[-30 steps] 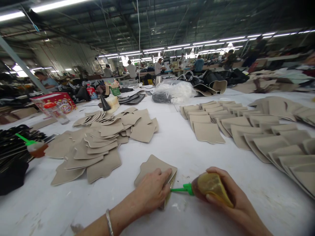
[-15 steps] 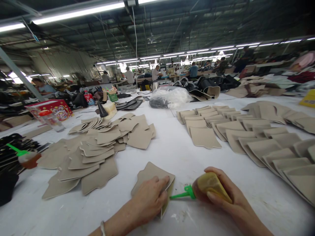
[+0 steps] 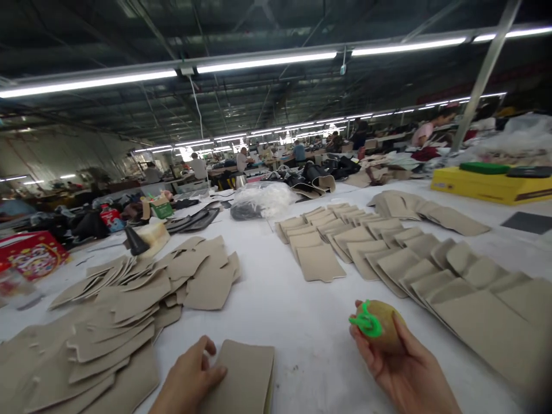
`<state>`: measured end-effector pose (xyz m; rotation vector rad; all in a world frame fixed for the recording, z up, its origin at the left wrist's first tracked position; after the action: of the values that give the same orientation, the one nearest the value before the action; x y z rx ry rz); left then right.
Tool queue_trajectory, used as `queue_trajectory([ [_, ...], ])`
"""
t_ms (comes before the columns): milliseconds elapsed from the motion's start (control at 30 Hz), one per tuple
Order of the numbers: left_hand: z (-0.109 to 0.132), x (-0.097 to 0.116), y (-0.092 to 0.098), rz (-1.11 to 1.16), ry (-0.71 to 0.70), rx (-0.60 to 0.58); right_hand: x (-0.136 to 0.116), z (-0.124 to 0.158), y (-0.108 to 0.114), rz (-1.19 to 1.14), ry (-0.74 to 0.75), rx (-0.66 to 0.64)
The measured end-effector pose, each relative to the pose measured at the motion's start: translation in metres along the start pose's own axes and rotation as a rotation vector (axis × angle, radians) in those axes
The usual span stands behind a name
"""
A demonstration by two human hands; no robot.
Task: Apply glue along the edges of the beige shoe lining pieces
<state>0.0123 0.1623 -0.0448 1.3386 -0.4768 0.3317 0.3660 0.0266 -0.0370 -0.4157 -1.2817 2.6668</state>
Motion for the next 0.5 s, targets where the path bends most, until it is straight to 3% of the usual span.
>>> queue_trajectory([
  [100,0.0,0.005,-0.019,0.426,0.134,-0.256,-0.006,0.005,-0.003,-0.046,0.01,0.01],
  [167,0.006,0.023,-0.029,0.702,0.205,-0.407,-0.01,0.007,-0.003,-0.065,0.015,0.014],
  [233,0.008,0.051,-0.032,0.852,0.192,-0.479,-0.012,0.008,-0.003,-0.085,0.019,0.016],
  [367,-0.008,0.112,-0.036,0.99,0.152,-0.403,-0.011,0.012,-0.005,-0.083,0.002,0.018],
  [500,-0.039,0.169,-0.058,1.102,0.177,-0.289,-0.013,0.016,-0.008,-0.067,-0.004,-0.014],
])
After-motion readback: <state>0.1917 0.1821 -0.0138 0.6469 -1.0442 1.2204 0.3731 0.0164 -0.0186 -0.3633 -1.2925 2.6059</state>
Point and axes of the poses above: each hand's wrist, its own z-axis away from the middle knuckle, its own y-axis out of the back of the hand, x = y × z, the point moved 8 cm from there along -z, towards the middle knuckle, and after that the axes turned 7 degrees about x, right-handed, at the moved point
